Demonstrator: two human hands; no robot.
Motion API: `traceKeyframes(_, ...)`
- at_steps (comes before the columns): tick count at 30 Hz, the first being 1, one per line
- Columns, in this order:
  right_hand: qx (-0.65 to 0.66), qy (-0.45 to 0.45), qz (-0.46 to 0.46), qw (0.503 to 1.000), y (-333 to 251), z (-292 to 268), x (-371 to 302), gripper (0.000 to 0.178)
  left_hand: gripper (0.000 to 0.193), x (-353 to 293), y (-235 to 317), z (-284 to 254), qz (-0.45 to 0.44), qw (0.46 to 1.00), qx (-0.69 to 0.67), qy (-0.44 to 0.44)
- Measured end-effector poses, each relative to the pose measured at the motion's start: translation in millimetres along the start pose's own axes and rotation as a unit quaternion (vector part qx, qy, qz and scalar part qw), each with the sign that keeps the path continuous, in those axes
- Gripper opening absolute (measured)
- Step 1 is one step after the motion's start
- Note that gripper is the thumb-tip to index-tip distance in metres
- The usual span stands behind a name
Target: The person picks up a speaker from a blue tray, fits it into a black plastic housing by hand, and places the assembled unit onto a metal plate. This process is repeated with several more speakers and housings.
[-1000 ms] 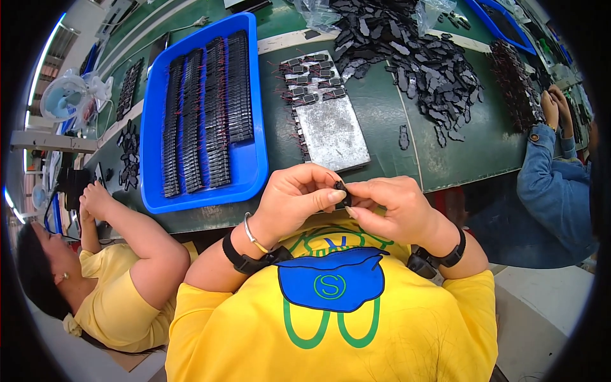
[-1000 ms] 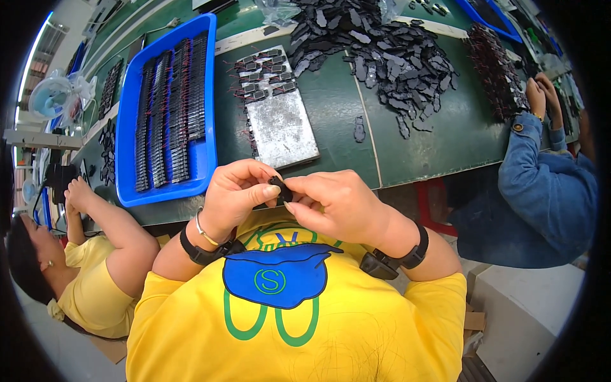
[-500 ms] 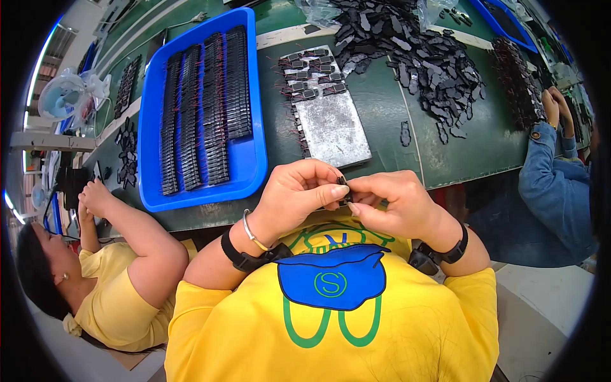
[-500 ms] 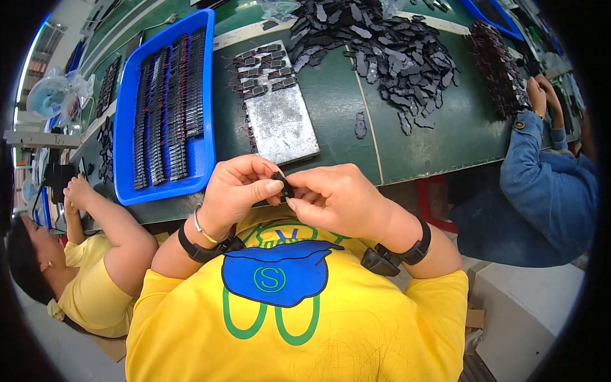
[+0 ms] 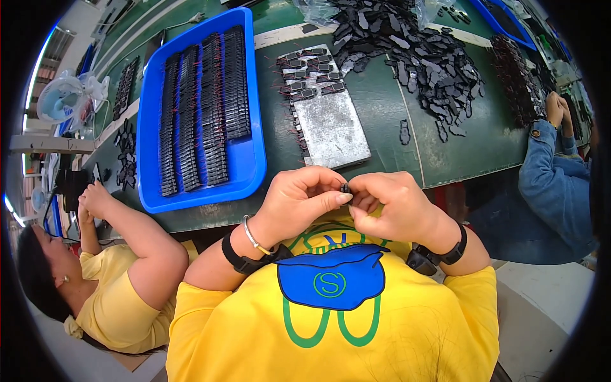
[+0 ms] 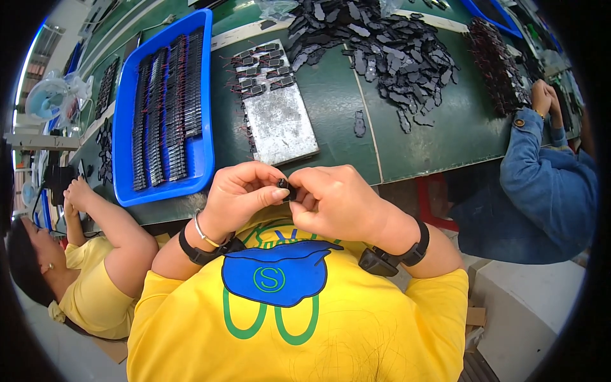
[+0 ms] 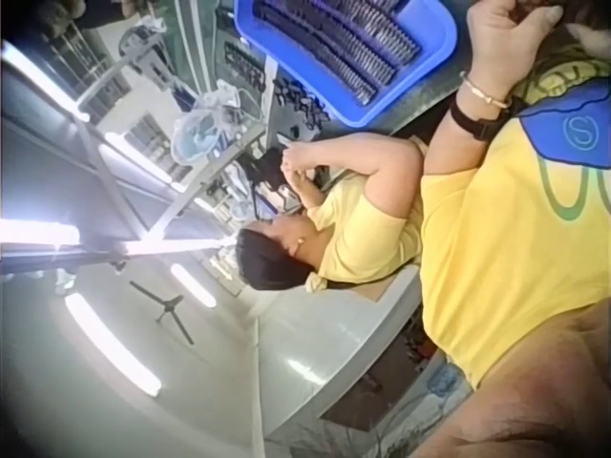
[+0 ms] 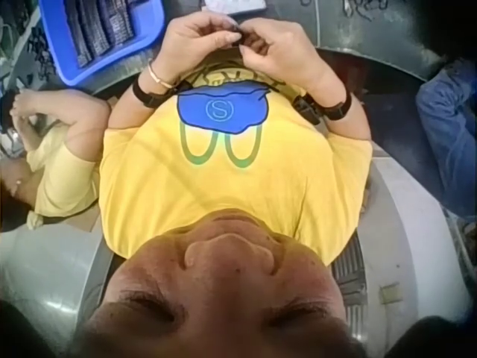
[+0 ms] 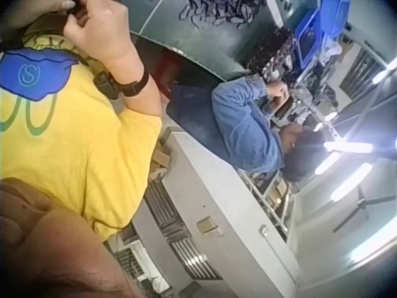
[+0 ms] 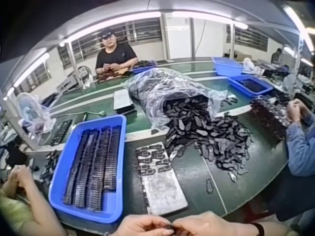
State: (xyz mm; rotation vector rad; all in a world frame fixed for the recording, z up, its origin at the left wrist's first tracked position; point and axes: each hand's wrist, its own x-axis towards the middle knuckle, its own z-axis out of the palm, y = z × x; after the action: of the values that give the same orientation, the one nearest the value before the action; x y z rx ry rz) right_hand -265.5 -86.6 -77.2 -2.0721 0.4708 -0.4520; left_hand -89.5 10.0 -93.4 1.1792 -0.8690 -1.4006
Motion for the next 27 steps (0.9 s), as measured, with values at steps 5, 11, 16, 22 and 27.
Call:
traceKeyframes(5, -0.054, 0.025, -0.025, 0.998, -0.1, 2.7, -1.4, 0.019, 0.018, 0.3, -1.4, -3.5, 0.025, 0.995, 0.096, -0.016)
traceKeyframes(11, -0.030, 0.031, -0.013, 0.999, -3.6, 0.1, -1.1, 0.019, 0.019, 0.9, -5.8, -3.2, 0.054, 0.995, 0.079, 0.005)
traceKeyframes(16, 0.096, 0.022, 0.068, 0.993, -8.9, -11.0, -1.4, 0.021, 0.018, -0.5, -2.6, -5.4, 0.052, 0.998, 0.016, 0.013)
traceKeyframes(22, 0.086, 0.033, 0.057, 0.994, -15.6, -28.9, 16.0, 0.021, 0.019, -0.5, -0.5, -12.7, 0.030, 0.996, -0.089, -0.006)
traceKeyframes(27, 0.139, 0.047, 0.067, 0.987, 1.1, -22.6, 22.5, 0.019, 0.016, 0.3, 1.7, -15.6, 0.009, 0.988, -0.152, -0.013)
